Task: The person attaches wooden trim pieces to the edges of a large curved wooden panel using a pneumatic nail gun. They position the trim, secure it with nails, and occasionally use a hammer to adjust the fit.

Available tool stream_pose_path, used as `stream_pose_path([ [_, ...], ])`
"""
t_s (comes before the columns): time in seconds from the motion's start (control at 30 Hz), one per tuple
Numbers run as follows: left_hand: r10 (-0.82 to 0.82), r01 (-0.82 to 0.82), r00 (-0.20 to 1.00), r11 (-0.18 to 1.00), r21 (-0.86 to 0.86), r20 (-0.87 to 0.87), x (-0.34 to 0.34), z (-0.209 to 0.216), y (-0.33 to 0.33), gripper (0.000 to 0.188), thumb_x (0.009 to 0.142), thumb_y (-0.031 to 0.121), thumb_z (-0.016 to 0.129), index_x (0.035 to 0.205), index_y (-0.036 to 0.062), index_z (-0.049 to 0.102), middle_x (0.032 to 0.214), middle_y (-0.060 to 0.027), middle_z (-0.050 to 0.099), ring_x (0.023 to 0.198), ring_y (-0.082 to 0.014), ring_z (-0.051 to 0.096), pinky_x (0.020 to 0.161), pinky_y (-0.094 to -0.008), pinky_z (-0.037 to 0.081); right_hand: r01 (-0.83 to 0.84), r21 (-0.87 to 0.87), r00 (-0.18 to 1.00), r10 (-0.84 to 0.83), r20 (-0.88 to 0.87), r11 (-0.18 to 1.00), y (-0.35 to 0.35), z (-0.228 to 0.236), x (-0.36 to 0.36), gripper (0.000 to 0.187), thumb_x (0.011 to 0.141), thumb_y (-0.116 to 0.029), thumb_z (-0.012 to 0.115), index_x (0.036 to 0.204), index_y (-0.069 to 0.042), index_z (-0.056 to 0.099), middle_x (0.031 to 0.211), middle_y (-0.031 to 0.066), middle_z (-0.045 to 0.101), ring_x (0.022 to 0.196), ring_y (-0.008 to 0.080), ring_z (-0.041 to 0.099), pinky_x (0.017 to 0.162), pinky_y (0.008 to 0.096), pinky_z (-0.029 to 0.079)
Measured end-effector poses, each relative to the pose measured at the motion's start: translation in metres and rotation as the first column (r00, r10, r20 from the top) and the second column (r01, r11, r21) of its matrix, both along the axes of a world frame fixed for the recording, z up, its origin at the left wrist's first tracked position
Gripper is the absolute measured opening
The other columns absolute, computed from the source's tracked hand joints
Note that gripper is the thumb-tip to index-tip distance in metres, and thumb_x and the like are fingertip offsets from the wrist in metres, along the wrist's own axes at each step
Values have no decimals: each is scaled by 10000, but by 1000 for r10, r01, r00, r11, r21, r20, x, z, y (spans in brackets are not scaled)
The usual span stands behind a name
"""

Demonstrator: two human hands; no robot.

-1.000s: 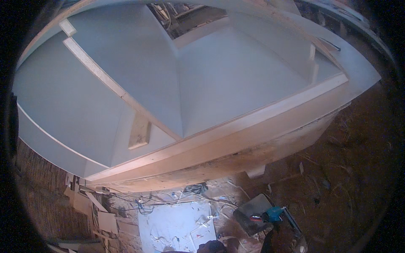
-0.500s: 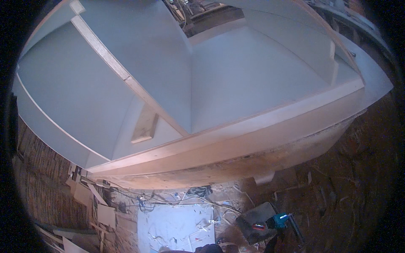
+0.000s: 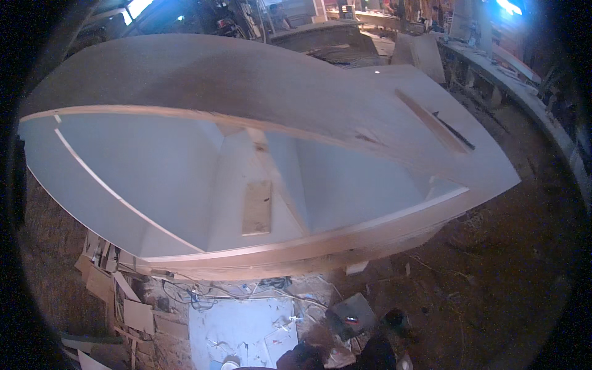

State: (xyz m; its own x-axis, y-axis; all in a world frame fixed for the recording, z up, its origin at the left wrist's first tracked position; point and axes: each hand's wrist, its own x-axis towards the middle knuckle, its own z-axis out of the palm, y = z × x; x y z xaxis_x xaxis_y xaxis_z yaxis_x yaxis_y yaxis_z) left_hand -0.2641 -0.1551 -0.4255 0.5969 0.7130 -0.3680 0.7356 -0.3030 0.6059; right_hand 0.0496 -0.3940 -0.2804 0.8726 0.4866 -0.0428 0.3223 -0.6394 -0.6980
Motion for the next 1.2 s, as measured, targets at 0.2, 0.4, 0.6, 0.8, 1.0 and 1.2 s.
stream_pose_path([
  [0.2, -75, -84, 855, 956, 280, 513, -32, 104, 49, 280, 760, 333, 854, 731, 116, 680, 622, -37, 642, 540, -205, 648, 539, -325, 528, 59, 223, 956, -119, 269, 973, -19, 224, 37, 527, 856, -131, 702, 1347, -58, 526, 1068, 72, 610, 922, 193, 588, 788, 336, 469],
  [0.4, -251, -141, 709, 865, 481, 659, 85, 273, 174, 890, 661, 223, 924, 1415, -7, 510, 1300, -237, 615, 1206, -387, 600, 1009, -461, 496, -12, 429, 941, -134, 309, 903, 27, 349, 127, 477, 863, -55, 680, 1315, -47, 527, 973, 40, 607, 804, 132, 580, 683, 282, 468],
  [0.6, -229, -182, 674, 870, 459, 703, 153, 343, 204, 1159, 653, 251, 952, 1568, 54, 269, 1589, -253, 357, 1451, -425, 389, 1172, -503, 352, -216, 320, 973, 175, 152, 922, 222, 465, 252, 444, 863, -176, 767, 1239, -43, 573, 877, 35, 608, 616, 96, 544, 534, 279, 429],
  [0.8, 107, -375, 639, 908, 187, 762, 198, 316, 197, 786, 709, 157, 932, 1345, -36, 513, 1339, -221, 580, 1229, -299, 604, 1007, -431, 505, -624, 22, 767, 607, 210, 781, 451, 506, 376, 297, 829, -247, 814, 963, -25, 669, 622, 15, 565, 441, 101, 480, 430, 284, 397],
  [1.0, 193, -415, 630, 902, 117, 752, 218, 336, 199, 401, 812, 41, 818, 1147, -39, 613, 970, -130, 697, 977, -213, 686, 874, -333, 532, -735, -68, 666, 738, 109, 674, 658, 483, 390, 355, 778, -406, 850, 856, -87, 713, 579, -10, 495, 435, 113, 496, 415, 293, 389],
  [1.2, 225, -498, 600, 856, 138, 768, 237, 365, 195, 314, 815, 68, 783, 1098, -28, 689, 1067, -165, 735, 1032, -262, 703, 890, -368, 536, -762, -132, 610, 771, 182, 634, 760, 466, 373, 422, 759, -448, 867, 802, -63, 699, 577, 4, 482, 458, 137, 483, 430, 329, 393],
])
